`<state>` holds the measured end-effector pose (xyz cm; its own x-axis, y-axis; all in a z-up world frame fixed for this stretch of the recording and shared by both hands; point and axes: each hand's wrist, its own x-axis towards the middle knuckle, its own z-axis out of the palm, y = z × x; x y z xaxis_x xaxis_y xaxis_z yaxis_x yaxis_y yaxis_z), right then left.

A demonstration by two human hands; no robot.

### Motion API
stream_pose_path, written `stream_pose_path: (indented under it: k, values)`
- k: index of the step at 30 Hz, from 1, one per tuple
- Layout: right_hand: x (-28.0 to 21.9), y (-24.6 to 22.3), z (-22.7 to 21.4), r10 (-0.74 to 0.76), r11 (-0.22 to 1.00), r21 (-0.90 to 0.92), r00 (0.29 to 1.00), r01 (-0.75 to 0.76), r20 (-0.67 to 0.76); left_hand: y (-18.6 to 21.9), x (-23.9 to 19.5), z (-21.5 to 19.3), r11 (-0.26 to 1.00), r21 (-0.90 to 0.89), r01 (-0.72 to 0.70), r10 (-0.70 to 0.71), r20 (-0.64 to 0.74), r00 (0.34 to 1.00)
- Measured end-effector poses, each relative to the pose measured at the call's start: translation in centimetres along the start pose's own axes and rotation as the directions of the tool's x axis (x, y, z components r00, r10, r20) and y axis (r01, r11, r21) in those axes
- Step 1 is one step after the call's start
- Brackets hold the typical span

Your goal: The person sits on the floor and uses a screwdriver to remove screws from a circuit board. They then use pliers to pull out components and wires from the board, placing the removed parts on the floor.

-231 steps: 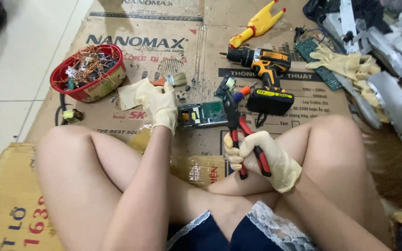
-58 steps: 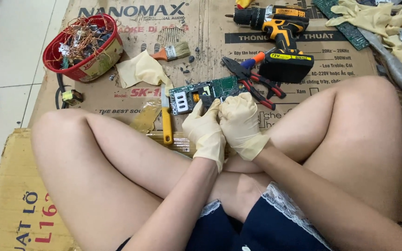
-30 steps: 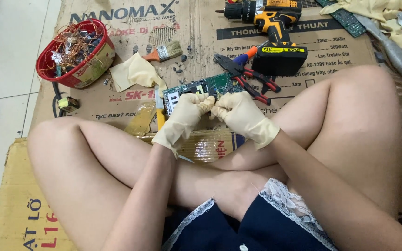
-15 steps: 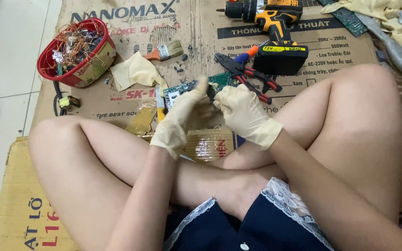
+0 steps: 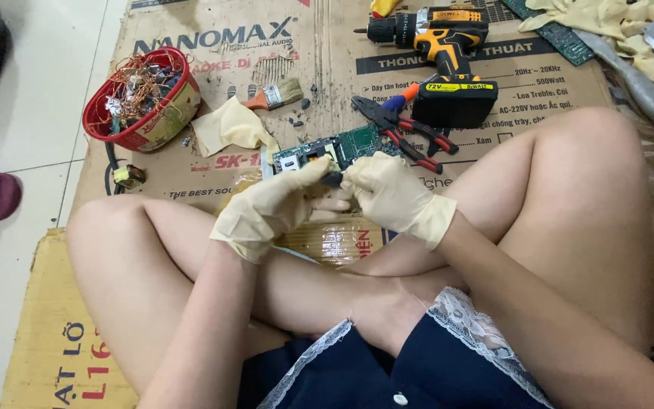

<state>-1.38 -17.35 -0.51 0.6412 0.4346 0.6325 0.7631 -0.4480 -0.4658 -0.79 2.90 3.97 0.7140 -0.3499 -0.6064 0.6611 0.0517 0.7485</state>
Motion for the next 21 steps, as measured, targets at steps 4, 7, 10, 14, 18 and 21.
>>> stream_pose_path:
  k: [4,7,10,14,18,21]
  values:
    - [-0.1,-0.3,-0.6,0.196,0.969,0.151,0.980,-0.196,0.016,-1.7,1.6,-1.4,0.988,0.042,-0.152,0.147,0.088,0.985]
    - [-0.9,1.6,0.3,0.375,0.904,0.201,0.925,-0.378,0.053,-1.9,1.9,-0.5,0.947,0.135,-0.291,0.284,0.066,0.957]
    - [-1.3,2.7,0.8,0.550,0.809,0.199,0.832,-0.553,0.076,-1.5,0.6,1.3,0.864,0.237,-0.445,0.434,0.098,0.896]
    - [-0.1,1.9,-0.5,0.649,0.261,0.789,0.706,-0.557,0.284,-1.3,-0.9,3.5,0.811,0.296,-0.504,0.519,0.033,0.854]
    - [0.2,1.7,-0.3,0.690,0.106,0.838,0.646,-0.535,0.326,-2.6,1.4,3.3,0.849,0.261,-0.460,0.496,-0.091,0.864]
    - [0.1,2.9,-0.1,0.602,0.006,0.882,0.706,-0.471,0.373,-2.2,2.0,2.4,0.907,0.090,-0.412,0.421,-0.163,0.892]
